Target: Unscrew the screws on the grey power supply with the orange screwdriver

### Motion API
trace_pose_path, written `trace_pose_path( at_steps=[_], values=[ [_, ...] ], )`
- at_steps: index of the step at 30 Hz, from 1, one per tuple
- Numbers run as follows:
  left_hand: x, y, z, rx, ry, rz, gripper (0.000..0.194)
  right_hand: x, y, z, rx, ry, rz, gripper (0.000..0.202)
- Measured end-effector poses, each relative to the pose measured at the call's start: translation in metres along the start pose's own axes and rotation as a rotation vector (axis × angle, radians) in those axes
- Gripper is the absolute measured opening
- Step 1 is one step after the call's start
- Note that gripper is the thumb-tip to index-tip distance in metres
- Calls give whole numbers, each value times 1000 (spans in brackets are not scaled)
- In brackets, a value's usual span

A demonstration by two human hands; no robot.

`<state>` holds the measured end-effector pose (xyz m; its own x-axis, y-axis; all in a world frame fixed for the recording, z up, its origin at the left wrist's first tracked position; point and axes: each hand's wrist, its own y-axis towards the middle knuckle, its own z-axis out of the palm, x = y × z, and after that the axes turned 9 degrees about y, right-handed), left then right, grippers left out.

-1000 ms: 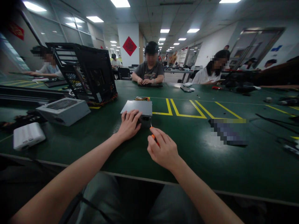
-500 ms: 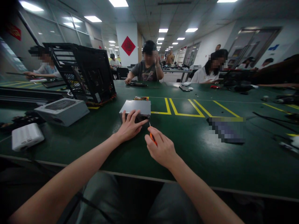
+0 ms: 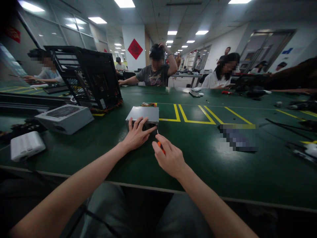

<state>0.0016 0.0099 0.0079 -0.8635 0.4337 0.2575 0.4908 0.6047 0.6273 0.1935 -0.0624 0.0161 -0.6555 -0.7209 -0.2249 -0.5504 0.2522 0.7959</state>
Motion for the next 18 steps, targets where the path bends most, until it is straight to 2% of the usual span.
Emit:
trace_pose_path(
  at_steps=[4, 10, 14, 18],
  values=[
    [0, 0, 0, 0, 0, -3, 47, -4, -3, -1, -36, -55, 13, 32],
    [0, 0, -1, -3, 4, -2, 46, 0, 1, -3, -1, -36, 30, 22],
    [0, 0, -1, 3, -3, -4, 45, 2, 1, 0, 44, -24, -24, 25],
    [0, 0, -1, 7, -18, -6, 45, -3, -2, 0, -3, -75, -11, 31]
  ],
)
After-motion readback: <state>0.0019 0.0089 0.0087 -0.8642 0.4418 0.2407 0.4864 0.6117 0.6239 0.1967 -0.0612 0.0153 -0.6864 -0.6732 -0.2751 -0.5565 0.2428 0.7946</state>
